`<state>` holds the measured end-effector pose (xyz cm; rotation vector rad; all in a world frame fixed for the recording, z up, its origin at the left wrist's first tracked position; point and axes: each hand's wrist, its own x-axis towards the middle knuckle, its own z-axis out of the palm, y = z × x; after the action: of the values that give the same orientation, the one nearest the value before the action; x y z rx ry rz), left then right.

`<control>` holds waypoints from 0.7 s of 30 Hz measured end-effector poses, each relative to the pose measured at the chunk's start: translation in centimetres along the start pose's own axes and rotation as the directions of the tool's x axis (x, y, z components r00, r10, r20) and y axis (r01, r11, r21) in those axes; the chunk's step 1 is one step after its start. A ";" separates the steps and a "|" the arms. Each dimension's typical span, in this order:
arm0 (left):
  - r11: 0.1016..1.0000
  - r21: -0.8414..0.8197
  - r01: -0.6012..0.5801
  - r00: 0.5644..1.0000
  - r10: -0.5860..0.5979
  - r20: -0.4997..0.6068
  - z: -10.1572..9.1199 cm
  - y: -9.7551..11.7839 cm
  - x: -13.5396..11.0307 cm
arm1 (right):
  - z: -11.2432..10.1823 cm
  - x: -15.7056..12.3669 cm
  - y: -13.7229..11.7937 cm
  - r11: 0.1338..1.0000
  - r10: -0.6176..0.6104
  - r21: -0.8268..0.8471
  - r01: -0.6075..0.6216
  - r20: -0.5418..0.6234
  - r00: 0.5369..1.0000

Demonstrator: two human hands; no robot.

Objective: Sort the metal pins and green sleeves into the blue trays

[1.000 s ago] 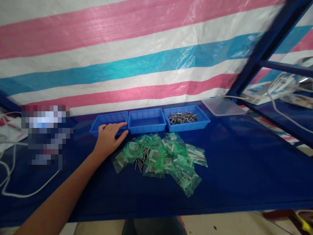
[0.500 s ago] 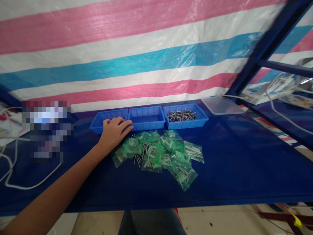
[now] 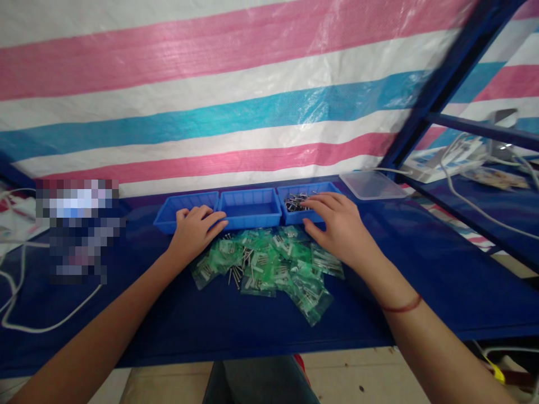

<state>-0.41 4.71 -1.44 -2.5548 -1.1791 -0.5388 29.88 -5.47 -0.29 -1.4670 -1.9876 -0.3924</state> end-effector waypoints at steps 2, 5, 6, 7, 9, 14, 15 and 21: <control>1.000 -0.004 0.002 1.000 -0.002 0.015 0.0 0.3 0.1 | 1.2 0.2 1.6 1.000 0.013 -0.012 -0.012 0.047 0.999; 1.000 -0.017 0.018 1.000 -0.019 -0.017 -0.8 0.5 -0.2 | 1.2 -0.2 2.1 0.998 0.066 0.015 -0.066 -0.005 0.998; 0.999 -0.030 0.015 0.999 -0.016 -0.041 -1.3 0.5 -0.6 | 0.7 -0.6 1.7 0.995 0.100 0.029 -0.099 -0.032 0.994; 0.999 -0.052 -0.001 0.998 -0.002 -0.064 -1.9 0.5 -1.1 | 0.2 -1.2 1.1 0.990 0.134 0.047 -0.132 -0.040 0.990; 0.986 -0.145 -0.084 0.995 0.077 -0.056 -3.1 0.5 -2.5 | -0.6 -3.0 -0.1 0.984 0.149 0.101 -0.150 0.019 0.989; 0.931 -0.334 -0.147 0.961 0.215 0.175 -3.7 1.4 -6.0 | 0.3 -7.4 -2.1 0.999 0.004 0.045 -0.021 0.347 0.938; 0.931 -0.343 -0.121 0.955 0.203 0.216 -3.3 1.8 -6.3 | 0.8 -7.7 -2.3 1.000 0.007 0.022 -0.016 0.372 0.928; 0.936 -0.353 -0.005 0.941 0.123 0.314 -2.3 3.2 -6.3 | 2.6 -5.8 -3.6 0.998 -0.041 0.056 0.022 0.380 0.924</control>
<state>-2.18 -2.45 -2.51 -3.0738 -1.1834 -0.3302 26.75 -9.56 -5.54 -1.5724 -2.3059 -0.0683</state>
